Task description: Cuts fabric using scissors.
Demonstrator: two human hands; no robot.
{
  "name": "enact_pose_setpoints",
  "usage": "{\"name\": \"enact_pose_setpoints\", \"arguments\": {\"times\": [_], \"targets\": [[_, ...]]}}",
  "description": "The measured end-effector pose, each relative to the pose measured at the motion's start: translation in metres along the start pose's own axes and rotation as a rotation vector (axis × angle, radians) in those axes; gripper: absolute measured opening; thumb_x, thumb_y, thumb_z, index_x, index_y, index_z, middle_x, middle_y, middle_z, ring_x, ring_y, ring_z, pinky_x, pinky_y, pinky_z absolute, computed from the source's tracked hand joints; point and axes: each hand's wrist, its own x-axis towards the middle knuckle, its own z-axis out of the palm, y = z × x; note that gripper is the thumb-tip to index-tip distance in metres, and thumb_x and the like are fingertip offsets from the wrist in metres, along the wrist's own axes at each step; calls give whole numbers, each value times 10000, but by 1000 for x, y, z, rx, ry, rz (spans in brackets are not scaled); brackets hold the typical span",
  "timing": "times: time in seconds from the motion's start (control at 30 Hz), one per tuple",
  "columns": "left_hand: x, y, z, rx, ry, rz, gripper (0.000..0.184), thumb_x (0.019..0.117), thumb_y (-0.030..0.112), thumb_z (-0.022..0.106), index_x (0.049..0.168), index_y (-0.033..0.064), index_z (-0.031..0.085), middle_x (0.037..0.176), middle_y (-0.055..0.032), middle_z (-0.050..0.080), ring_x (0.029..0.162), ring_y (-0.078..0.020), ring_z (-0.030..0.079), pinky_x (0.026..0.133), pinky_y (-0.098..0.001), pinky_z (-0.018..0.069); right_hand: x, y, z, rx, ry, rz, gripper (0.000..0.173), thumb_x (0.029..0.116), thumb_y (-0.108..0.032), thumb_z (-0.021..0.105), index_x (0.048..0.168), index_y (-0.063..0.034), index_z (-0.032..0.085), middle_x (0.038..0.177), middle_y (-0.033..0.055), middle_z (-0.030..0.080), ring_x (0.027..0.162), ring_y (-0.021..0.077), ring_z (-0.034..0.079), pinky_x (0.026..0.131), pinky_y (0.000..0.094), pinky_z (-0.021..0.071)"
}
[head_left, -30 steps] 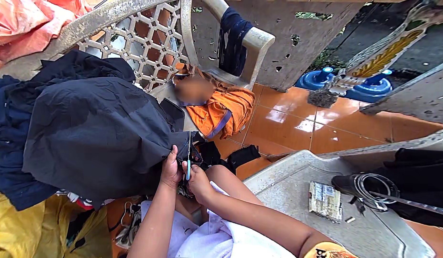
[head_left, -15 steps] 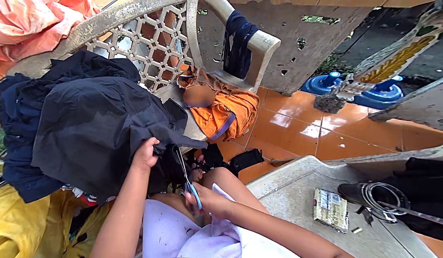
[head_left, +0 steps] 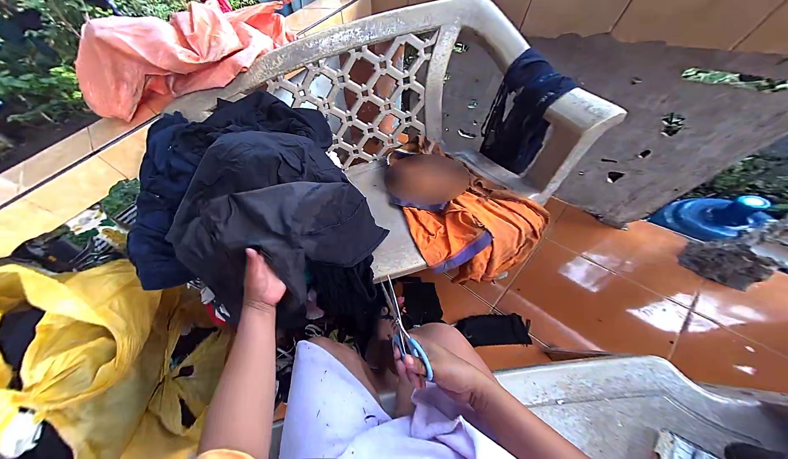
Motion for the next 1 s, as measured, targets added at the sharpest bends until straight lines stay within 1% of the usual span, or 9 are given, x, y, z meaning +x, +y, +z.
{"name": "enact_pose_setpoints", "arguments": {"times": [0.03, 0.13, 0.23, 0.33, 0.4, 0.5, 0.63, 0.77, 1.0], "targets": [[-8, -7, 4, -13, 7, -70, 560, 924, 443, 698, 1303, 71, 521, 1111, -62, 719, 1039, -166, 698, 910, -393, 594, 0, -3, 3, -4, 32, 3, 577, 755, -555, 823, 1045, -154, 526, 818, -83, 628, 591, 4, 557, 569, 161, 484], [-20, 6, 22, 165, -7, -159, 183, 1027, -3, 470, 1196, 42, 525, 979, -49, 713, 915, -139, 710, 850, -349, 605, -1, -6, 11, 6, 61, 5, 629, 751, -614, 813, 1057, -147, 525, 825, -73, 632, 593, 9, 558, 571, 162, 483], [-22, 39, 26, 65, -60, -70, 293, 1094, 146, 321, 1133, 111, 609, 965, -22, 746, 897, -125, 725, 820, -338, 616, 0, -10, 18, -10, 49, 2, 661, 737, -636, 817, 1074, -147, 528, 821, -78, 638, 606, 11, 571, 587, 166, 494], [-24, 39, 2, -210, -59, 104, 652, 1042, 649, 201, 1317, 197, 582, 1185, 13, 715, 1108, -113, 677, 937, -355, 579, 2, -8, 28, -17, 42, -4, 653, 755, -638, 800, 1075, -142, 522, 830, -66, 641, 597, 15, 571, 568, 162, 490], [-56, 25, -3, -199, 49, 41, 834, 967, 771, 167, 1453, 152, 443, 1303, -26, 647, 1197, -139, 621, 991, -384, 537, 1, -6, 32, -27, 33, -8, 636, 789, -633, 773, 1089, -134, 516, 840, -59, 648, 596, 16, 570, 564, 163, 487], [-107, 0, 3, -65, 205, -152, 655, 1038, 628, 249, 1296, 96, 531, 1052, -44, 739, 912, -137, 725, 723, -340, 624, -2, -2, 38, -64, 28, -15, 639, 802, -633, 762, 1101, -126, 515, 841, -68, 641, 617, 17, 577, 585, 172, 498], [-122, -8, 11, 166, 227, -375, 365, 1042, 35, 476, 1403, 1, 432, 1136, -129, 640, 984, -170, 665, 854, -352, 574, -1, -2, 54, -144, 20, 16, 398, 941, -449, 604, 1116, -110, 491, 852, -68, 620, 627, 14, 566, 592, 176, 492], [-126, -4, 14, 119, 256, -388, 361, 1036, 2, 443, 1396, 21, 431, 1119, -111, 639, 958, -154, 670, 822, -328, 578, -5, -10, 69, -184, 8, 31, 367, 959, -393, 580, 1135, -87, 479, 875, -57, 612, 629, 8, 559, 591, 171, 488], [-136, -2, 17, 65, 113, -518, 335, 961, -106, 537, 1265, 20, 474, 1022, -84, 671, 875, -145, 690, 777, -295, 595, -32, -4, 80, -299, -109, 57, 602, 877, -674, 627, 1111, -129, 524, 829, -105, 615, 576, -31, 497, 539, 144, 421]]}}
